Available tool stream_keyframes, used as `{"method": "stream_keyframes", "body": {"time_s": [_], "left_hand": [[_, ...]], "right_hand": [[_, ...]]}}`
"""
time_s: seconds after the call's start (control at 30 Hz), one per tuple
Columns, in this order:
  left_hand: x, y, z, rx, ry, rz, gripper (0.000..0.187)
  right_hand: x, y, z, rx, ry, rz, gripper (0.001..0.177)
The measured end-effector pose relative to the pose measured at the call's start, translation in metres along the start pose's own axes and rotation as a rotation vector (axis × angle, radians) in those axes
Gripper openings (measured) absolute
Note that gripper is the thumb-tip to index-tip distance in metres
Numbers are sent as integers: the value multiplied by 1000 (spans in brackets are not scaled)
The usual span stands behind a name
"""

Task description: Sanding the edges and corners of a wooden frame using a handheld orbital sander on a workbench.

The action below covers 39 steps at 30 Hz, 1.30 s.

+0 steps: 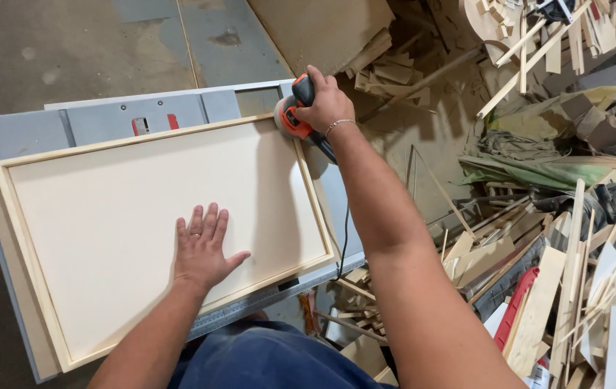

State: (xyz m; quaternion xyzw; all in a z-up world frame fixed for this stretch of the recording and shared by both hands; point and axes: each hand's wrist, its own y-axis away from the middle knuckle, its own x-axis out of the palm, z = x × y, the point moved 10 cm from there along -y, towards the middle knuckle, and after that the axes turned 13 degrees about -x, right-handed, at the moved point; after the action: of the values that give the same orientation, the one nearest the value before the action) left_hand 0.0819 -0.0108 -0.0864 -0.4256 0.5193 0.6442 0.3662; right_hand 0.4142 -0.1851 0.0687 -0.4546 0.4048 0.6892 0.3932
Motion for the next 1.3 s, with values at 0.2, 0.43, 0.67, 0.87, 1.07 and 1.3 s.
{"method": "stream_keyframes", "body": {"time_s": [0.2,0.43,0.67,0.87,1.07,1.3], "left_hand": [[-6,3,3,-9,146,117,103],[-8,1,3,-5,147,137,104],[-3,4,4,-19,135,70,103],[-3,3,4,-18,153,38,103],[-1,3,3,-5,176,19,103],[-9,9,5,6,237,0,104]], "right_hand": [[9,34,-9,-51,73,68,95],[16,88,-11,-105,106,79,96],[31,152,-30,-84,43,89,95],[27,213,-24,-76,21,89,95],[44,273,-46,-49,8,86,95],[60,335,-62,-10,-1,46,99]]}}
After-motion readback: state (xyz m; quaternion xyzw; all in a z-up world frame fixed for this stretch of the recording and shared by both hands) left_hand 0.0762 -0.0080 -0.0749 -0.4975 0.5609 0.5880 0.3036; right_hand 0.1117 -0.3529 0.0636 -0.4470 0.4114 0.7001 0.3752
